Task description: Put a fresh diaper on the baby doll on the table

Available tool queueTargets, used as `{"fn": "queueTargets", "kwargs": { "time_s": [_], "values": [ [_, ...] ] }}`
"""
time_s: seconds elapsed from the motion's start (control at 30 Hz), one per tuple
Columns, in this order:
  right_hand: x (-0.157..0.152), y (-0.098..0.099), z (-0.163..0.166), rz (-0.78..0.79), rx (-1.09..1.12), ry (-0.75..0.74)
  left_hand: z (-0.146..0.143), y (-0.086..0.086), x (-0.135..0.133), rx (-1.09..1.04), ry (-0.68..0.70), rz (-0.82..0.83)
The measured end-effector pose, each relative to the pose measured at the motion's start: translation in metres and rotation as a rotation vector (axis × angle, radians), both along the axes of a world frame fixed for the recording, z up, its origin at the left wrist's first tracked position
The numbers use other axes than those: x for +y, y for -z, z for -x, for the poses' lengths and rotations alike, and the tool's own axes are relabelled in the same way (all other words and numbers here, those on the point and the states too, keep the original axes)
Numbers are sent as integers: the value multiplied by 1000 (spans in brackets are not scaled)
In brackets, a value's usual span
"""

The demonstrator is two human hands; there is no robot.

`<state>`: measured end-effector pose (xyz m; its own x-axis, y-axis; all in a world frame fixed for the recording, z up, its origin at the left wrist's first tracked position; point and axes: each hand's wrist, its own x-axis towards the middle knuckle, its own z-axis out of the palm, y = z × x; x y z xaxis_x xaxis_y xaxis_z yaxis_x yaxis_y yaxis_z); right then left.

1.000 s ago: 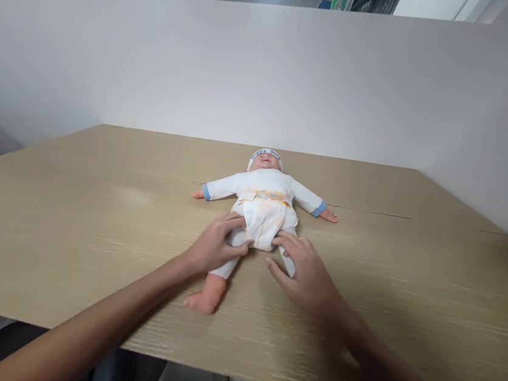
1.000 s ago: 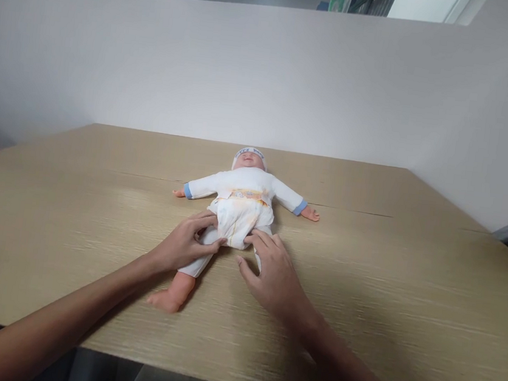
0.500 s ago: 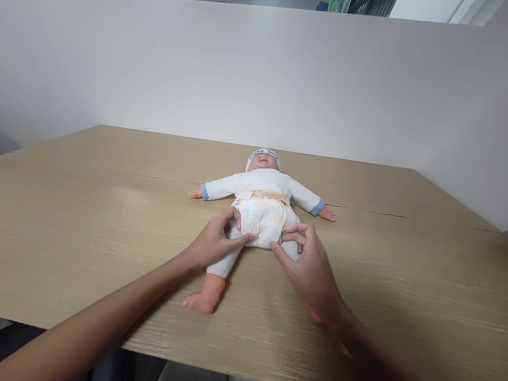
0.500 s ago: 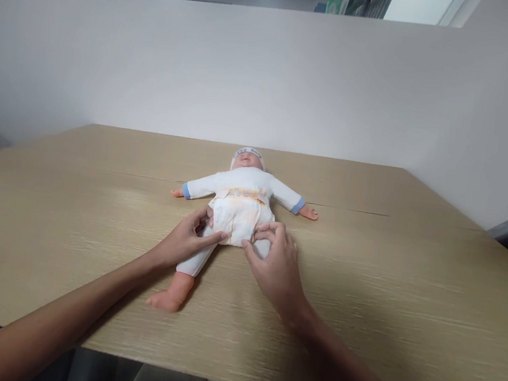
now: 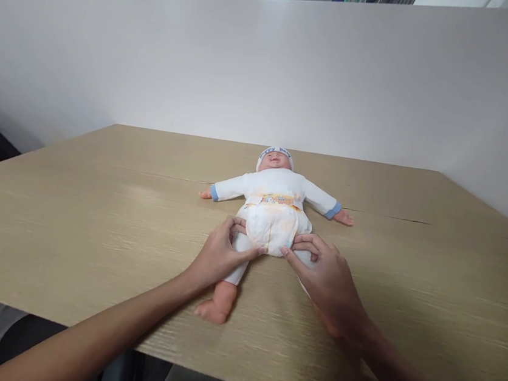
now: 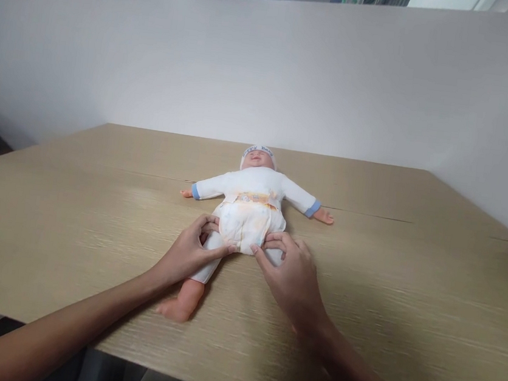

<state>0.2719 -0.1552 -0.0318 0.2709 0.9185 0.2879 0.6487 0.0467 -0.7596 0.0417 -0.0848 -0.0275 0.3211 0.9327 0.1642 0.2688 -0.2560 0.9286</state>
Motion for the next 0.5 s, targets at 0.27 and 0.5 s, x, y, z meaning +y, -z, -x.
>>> {"fn": "queueTargets", "kwargs": {
  "time_s": [0.27,0.5],
  "values": [
    [2,-11,2,91,-53,-66,-2,-4,8,-39,56,118],
    [5,-10,1,99,5,-77,3,-7,9,8,22,132]
  ]
}}
